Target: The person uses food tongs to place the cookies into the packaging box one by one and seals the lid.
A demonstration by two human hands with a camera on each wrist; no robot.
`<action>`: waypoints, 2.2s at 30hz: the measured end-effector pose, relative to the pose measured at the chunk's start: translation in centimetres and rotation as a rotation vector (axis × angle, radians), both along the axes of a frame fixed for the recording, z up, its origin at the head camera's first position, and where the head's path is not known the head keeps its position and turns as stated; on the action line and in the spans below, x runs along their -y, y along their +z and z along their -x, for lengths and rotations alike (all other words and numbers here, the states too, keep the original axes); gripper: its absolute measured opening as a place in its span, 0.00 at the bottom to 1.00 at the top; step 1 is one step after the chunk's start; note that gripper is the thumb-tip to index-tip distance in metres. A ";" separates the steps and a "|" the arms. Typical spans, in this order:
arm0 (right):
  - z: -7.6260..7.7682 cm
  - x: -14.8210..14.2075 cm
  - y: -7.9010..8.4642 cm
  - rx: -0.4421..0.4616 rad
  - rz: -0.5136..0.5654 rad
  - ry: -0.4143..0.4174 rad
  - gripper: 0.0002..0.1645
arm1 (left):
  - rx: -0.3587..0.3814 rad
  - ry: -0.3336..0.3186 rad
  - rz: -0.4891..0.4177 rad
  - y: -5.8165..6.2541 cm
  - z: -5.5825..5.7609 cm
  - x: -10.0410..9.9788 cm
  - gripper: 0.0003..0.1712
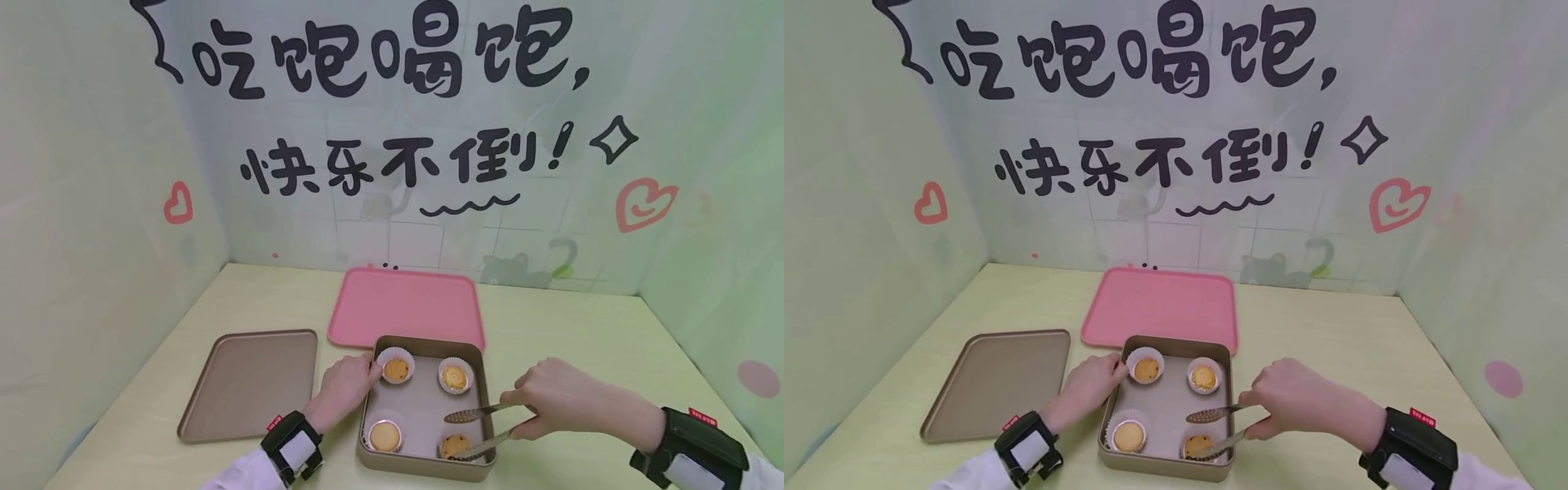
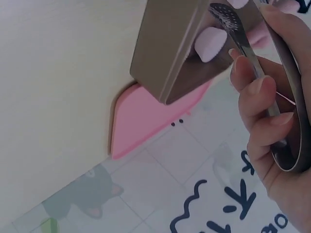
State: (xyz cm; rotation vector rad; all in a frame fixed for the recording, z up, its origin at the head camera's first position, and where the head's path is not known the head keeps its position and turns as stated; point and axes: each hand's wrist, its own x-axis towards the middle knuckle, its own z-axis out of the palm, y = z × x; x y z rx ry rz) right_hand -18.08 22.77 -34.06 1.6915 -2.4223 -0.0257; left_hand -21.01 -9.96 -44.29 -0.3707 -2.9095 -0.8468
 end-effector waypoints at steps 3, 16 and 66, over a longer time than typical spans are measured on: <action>0.4 -1.2 1.1 0.003 0.090 -0.063 0.15 | 0.001 0.004 0.002 0.1 0.0 -0.1 0.16; 5.0 -9.0 0.3 0.253 0.117 -0.903 0.20 | 0.005 0.011 -0.005 0.1 -0.1 -0.3 0.15; 7.4 -8.0 -8.3 0.013 0.137 -1.172 0.38 | 0.010 0.020 -0.012 -0.1 -0.1 -0.5 0.14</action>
